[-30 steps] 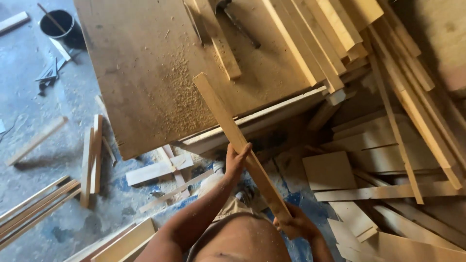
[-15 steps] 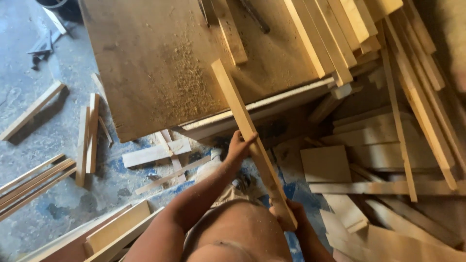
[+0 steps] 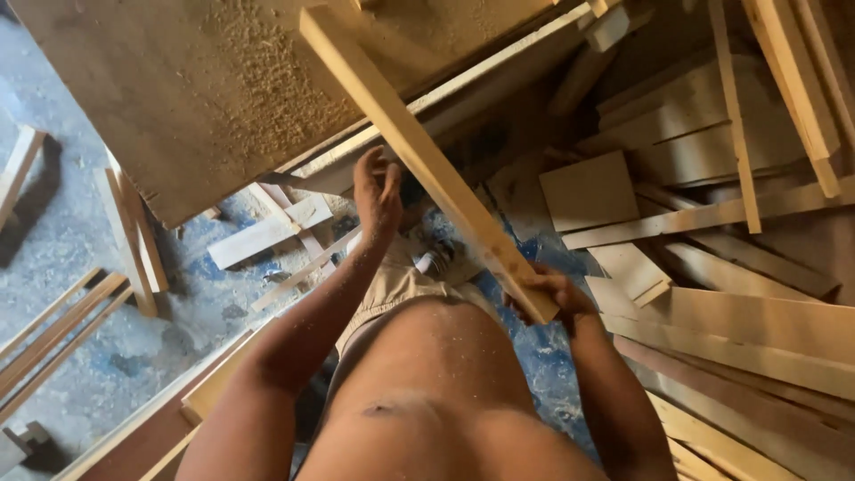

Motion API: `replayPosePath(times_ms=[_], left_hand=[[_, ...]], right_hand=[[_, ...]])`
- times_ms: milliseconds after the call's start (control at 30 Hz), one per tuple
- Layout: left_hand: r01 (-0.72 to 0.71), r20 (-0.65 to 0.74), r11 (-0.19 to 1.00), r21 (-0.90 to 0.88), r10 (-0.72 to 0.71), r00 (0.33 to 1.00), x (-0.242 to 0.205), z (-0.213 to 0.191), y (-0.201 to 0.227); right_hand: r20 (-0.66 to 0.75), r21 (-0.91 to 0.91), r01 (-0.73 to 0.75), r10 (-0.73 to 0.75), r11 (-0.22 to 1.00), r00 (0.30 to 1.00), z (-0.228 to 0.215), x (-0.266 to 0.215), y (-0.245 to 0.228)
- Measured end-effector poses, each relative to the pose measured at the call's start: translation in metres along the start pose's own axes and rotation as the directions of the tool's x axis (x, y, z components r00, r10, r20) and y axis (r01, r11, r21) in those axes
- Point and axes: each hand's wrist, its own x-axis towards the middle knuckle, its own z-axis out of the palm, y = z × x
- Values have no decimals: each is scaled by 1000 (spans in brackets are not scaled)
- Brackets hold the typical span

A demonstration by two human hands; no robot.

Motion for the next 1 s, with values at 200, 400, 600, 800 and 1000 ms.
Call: replayPosePath(times_ms=[200, 400, 600, 800, 1000], left_hand=[[308, 110, 764, -567, -300, 948, 25, 38, -7], [343, 148, 638, -690, -339, 929, 36, 44, 43], [275, 35, 960, 60, -277, 960, 58, 48, 24], [30, -87, 879, 475, 13, 996, 86, 60, -28], [52, -2, 839, 542, -60, 998, 130, 50, 2]], right_hand=[[201, -979, 167, -736, -121, 647, 7, 7, 20], [165, -875, 411, -642, 255, 749, -9, 24, 48], [-101, -967, 83, -663, 239, 742, 58, 16, 35], [199, -980, 114, -773, -164, 602, 73, 54, 21], [305, -947, 117, -720, -300, 624, 94, 74, -3]])
